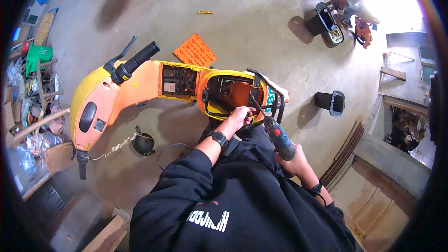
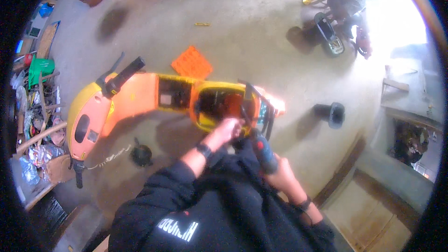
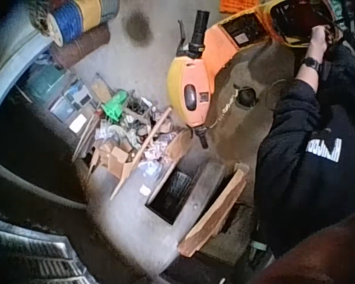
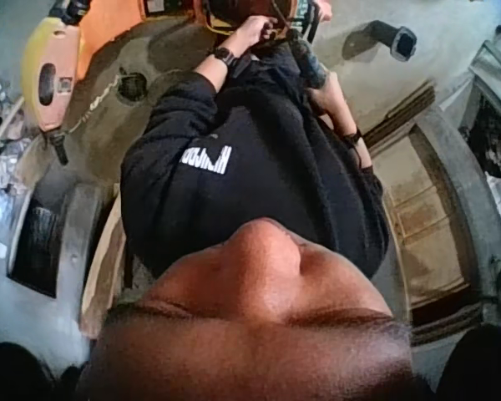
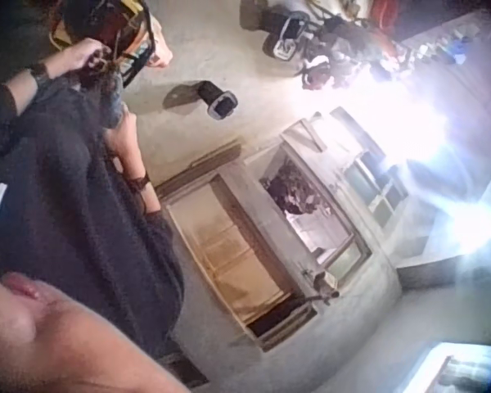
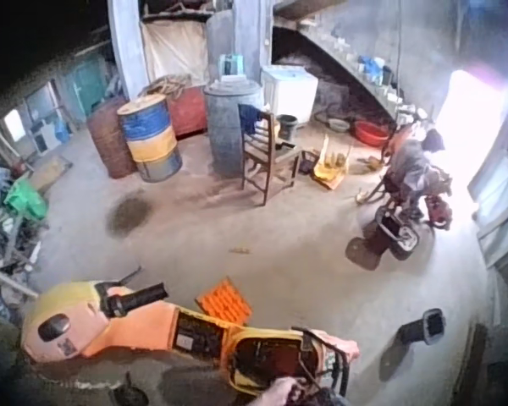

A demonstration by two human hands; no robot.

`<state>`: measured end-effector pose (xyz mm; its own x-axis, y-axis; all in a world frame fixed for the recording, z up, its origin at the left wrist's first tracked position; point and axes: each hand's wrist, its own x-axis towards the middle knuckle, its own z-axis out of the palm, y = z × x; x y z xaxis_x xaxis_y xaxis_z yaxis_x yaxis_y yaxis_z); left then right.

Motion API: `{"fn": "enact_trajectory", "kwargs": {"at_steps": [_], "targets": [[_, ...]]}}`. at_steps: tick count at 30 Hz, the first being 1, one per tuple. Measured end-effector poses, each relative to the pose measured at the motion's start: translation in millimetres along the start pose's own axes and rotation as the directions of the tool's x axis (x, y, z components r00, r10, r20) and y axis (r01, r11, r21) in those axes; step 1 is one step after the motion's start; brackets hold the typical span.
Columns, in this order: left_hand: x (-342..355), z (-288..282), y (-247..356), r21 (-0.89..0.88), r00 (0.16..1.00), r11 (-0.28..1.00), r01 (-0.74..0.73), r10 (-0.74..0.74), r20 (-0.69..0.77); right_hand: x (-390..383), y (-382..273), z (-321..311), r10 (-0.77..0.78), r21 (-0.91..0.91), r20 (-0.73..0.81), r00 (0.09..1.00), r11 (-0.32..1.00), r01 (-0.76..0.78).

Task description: Repairing or assembling components of a moped or small motor vehicle.

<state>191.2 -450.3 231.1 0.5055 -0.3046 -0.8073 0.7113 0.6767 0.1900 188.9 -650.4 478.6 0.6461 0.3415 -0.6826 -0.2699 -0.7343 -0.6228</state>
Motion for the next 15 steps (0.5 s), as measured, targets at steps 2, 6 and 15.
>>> {"fn": "enact_trajectory", "kwargs": {"at_steps": [2,6,15], "targets": [[8,10,12,-0.089,0.998,0.995,0.049,-0.047,0.03,0,-12,2,-0.003,0.004,-0.012,1.0,1.0,0.004],[17,30,22,-0.08,0.999,0.997,0.011,-0.008,0.041,-5,-41,10,-0.009,-0.102,-0.033,0.999,0.995,0.005],[42,43,17,0.107,0.998,0.994,0.002,0.005,-0.067,12,-33,0,0.036,-0.341,0.073,0.997,0.94,-0.008]]}}
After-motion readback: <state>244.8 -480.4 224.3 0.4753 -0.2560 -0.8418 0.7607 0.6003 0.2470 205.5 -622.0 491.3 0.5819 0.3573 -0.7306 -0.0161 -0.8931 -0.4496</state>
